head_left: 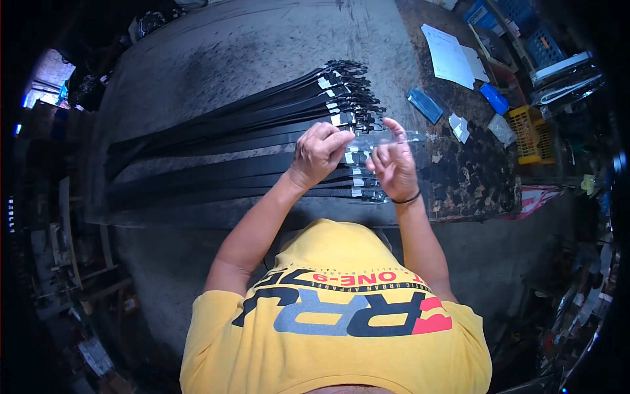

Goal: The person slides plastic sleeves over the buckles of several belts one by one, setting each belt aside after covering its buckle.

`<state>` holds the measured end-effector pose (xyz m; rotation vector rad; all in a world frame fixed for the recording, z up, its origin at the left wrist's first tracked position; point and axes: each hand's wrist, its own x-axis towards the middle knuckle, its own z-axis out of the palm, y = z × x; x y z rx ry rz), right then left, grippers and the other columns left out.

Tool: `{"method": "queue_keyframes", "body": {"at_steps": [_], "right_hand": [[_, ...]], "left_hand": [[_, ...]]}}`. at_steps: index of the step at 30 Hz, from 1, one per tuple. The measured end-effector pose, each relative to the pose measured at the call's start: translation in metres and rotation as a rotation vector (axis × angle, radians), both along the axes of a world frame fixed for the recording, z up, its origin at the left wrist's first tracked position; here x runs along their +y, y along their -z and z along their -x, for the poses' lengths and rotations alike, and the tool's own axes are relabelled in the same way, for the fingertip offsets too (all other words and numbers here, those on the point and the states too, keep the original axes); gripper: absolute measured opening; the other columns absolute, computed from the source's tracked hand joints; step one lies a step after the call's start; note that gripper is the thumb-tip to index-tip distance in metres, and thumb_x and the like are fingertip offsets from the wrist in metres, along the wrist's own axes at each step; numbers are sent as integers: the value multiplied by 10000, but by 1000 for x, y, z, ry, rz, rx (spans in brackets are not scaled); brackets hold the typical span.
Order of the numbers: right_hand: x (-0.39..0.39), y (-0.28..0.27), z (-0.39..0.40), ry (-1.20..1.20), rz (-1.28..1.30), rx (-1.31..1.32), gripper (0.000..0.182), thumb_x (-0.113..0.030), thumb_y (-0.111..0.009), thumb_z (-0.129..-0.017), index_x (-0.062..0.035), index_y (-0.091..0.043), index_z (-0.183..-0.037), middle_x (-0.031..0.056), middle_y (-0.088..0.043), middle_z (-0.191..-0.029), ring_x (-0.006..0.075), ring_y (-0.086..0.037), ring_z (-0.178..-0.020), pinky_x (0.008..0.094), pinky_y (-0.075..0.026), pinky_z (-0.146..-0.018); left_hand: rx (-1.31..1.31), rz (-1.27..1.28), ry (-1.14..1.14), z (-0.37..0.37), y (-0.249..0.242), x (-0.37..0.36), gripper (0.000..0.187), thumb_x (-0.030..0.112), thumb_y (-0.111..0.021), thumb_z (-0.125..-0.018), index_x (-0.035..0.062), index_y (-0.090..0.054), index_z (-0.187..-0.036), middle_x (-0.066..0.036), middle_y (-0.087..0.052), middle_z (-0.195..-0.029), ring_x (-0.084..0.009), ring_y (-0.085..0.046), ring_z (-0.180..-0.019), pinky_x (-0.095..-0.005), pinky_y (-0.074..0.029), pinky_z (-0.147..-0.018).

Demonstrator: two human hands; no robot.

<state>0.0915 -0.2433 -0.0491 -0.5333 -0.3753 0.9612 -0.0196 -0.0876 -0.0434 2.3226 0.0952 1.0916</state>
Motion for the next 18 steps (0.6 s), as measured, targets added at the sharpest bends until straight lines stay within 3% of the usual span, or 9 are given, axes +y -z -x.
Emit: {"method": "queue_keyframes", "body": {"at_steps": [1, 2, 3, 5, 6, 7, 9, 15, 18], "right_hand": [[-4, -2, -6, -120, -131, 55, 306, -136, -585, -872, -73, -456, -1143, 53, -504, -678, 149, -549, -644, 333, -503, -684], [-5, -3, -9, -119, -128, 51, 306, -136, -585, -872, -73, -456, -1143, 53, -504, -678, 149, -549, -644, 333, -503, -684], [-4, -7, -12, -95, -120, -9, 241, -148, -564, -875, -65, -481, -1086, 69, -528, -690, 178, -563, -659, 362, -503, -706], [-6, -11, -21, -112, -125, -55, 173, -200, -515, -876, -35, -519, -926, 108, -582, -738, 254, -591, -699, 440, -491, -767], [-6, -12, -25, -104, -111, -113, 204, -226, -511, -871, -27, -514, -914, 113, -576, -732, 253, -587, -700, 445, -486, -777], [-5, -12, -29, -99, -93, -167, 236, -252, -506, -865, -20, -509, -902, 117, -570, -726, 252, -583, -700, 450, -482, -787], [-1, -12, -33, -130, -116, -201, 267, -284, -497, -858, -19, -505, -892, 121, -564, -722, 249, -577, -699, 452, -477, -792], [3, -12, -37, -189, -114, -294, 311, -331, -461, -850, -23, -499, -869, 114, -535, -701, 226, -549, -672, 438, -466, -790], [3, -13, -39, -195, -92, -332, 358, -368, -420, -878, -19, -499, -865, 103, -523, -685, 216, -545, -658, 426, -463, -795]], "left_hand": [[-9, -80, 37, 2, -2, 0, 125, 70, -677, -749, 81, -650, -871, -83, -578, -701, -260, -584, -622, -312, -493, -576], [15, -100, 79, 4, -2, 1, 133, 38, -619, -800, 70, -662, -922, -53, -623, -742, -194, -603, -637, -284, -494, -587], [8, -99, 79, 5, -2, -3, 133, 38, -619, -800, 70, -662, -922, -53, -623, -742, -194, -603, -637, -284, -494, -587], [221, 807, 257, 7, 1, -9, 243, 34, -525, -884, 19, -598, -1116, -99, -666, -881, -187, -649, -751, -275, -527, -678], [246, 1085, 371, 7, -6, -5, 317, 126, -464, -935, -23, -520, -1209, -126, -662, -939, -187, -653, -803, -282, -539, -718], [290, 1456, 435, 10, -13, -2, 369, 199, -492, -923, -33, -514, -1209, -151, -661, -944, -200, -658, -823, -276, -539, -728], [331, 1817, 704, 10, -14, 9, 389, 235, -504, -912, -39, -529, -1187, -167, -663, -937, -203, -663, -812, -271, -543, -700], [504, 1509, 593, 11, -26, 15, 284, 113, -592, -858, -40, -583, -1097, -164, -671, -893, -189, -668, -756, -282, -552, -663], [524, 1521, 583, 9, -32, 15, 217, 57, -607, -830, -35, -597, -1027, -145, -671, -856, -161, -661, -718, -268, -554, -652]]}}
